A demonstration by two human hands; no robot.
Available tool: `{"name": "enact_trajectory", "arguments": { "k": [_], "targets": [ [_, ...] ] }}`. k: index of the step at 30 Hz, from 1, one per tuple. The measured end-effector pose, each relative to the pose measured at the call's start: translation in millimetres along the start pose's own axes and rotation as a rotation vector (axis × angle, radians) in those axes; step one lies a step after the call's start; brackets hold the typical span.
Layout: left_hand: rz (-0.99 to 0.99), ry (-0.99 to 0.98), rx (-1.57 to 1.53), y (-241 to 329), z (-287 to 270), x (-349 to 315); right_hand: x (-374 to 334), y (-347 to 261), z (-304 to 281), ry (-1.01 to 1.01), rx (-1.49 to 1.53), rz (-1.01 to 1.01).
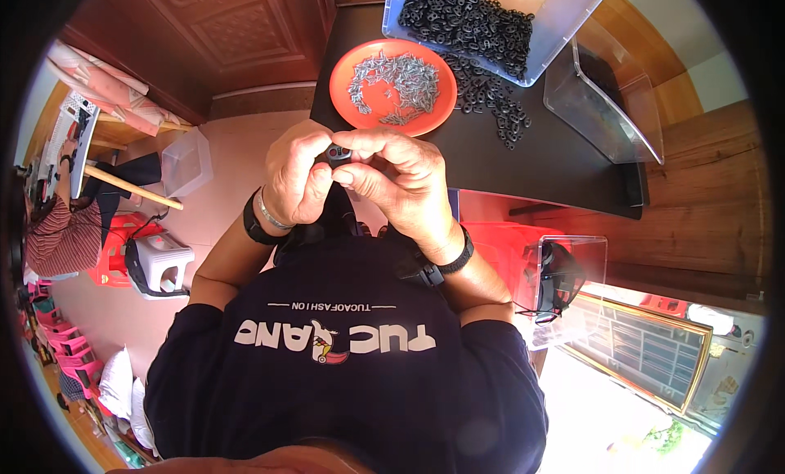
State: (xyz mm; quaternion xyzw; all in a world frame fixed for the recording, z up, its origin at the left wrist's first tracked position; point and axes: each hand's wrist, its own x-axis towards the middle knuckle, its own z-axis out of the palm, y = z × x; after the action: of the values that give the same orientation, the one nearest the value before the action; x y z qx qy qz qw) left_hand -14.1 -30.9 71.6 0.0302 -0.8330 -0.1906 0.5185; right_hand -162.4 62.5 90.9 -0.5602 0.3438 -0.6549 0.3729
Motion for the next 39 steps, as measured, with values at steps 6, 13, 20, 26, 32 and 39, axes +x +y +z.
{"name": "enact_trajectory", "arguments": {
  "k": [6, 13, 20, 26, 32, 39],
  "targets": [
    [-0.047, 0.030, 0.017, 2.8, 5.3, -1.7, -0.6, 1.7, -1.4, 0.014, 0.031, 0.036],
    [-0.073, 0.066, 0.015, 5.6, 8.8, -6.0, -1.2, 2.7, 0.2, 0.004, 0.106, 0.061],
    [-0.126, 0.105, -0.020, 9.1, 8.3, -0.3, 0.3, 4.1, 4.2, 0.052, 0.070, 0.051],
    [-0.596, -0.066, -0.372, 16.6, -3.7, 2.9, 1.5, 5.4, 3.7, 0.062, -0.023, 0.109],
    [-0.649, -0.123, -0.389, 14.6, -4.3, -1.3, 1.1, 5.7, 1.1, 0.033, -0.001, 0.176],
    [-0.773, -0.120, -0.508, 18.5, -4.6, 4.5, -0.9, 5.5, -0.4, 0.037, 0.055, 0.217]
  ]
}}
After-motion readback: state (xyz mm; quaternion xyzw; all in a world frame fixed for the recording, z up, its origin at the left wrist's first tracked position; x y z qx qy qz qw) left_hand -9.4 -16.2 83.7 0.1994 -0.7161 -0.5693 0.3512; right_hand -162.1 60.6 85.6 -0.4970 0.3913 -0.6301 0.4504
